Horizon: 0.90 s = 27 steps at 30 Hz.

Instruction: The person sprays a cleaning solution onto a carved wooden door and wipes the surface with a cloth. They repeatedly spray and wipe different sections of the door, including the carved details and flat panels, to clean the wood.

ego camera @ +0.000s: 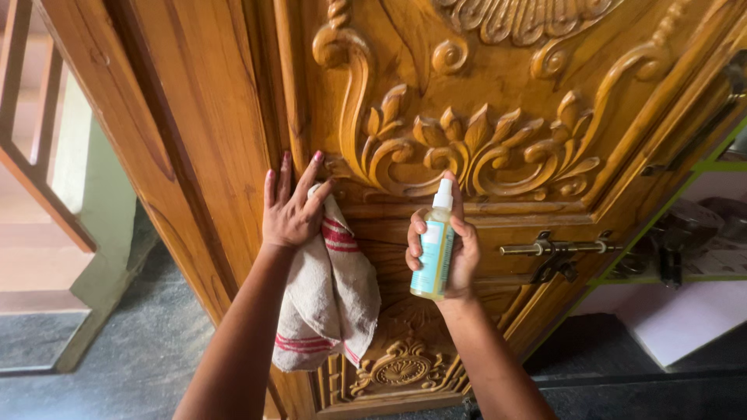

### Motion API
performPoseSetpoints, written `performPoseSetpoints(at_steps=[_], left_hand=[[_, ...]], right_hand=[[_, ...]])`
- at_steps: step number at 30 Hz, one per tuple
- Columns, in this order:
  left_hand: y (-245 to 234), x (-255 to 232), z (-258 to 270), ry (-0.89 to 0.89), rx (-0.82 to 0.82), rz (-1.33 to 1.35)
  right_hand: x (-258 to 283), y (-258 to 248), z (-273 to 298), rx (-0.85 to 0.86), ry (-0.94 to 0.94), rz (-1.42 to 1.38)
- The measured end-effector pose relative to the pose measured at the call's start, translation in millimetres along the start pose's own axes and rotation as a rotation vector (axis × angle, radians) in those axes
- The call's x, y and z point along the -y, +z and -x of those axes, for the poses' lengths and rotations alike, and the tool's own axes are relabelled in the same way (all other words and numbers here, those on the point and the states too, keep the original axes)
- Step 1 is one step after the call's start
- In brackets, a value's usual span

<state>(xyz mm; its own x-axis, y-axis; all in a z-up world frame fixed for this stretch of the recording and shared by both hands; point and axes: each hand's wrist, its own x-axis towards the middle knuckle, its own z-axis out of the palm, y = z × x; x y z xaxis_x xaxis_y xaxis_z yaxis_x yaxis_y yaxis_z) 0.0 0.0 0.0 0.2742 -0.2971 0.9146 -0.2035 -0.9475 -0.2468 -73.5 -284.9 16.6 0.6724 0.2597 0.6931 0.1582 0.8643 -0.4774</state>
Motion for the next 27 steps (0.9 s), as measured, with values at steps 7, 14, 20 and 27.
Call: performPoseSetpoints(at_steps=[7,14,20,27], left_hand=[[-9,-4,-6,0.019,-0.041,-0.053],[-10,-5,-6,0.001,-0.008,-0.026],[-8,-4,-5,0.015,-0.036,-0.034],[-9,-5,-4,0.005,-0.031,-0.025]], right_hand=[[15,14,5,0.165,0.106,-0.222],[15,8,7,0.150,0.116,-0.227],[10,15,2,0.064,0.063,-0.032],[4,25,1,-0.251,-0.142,0.774]])
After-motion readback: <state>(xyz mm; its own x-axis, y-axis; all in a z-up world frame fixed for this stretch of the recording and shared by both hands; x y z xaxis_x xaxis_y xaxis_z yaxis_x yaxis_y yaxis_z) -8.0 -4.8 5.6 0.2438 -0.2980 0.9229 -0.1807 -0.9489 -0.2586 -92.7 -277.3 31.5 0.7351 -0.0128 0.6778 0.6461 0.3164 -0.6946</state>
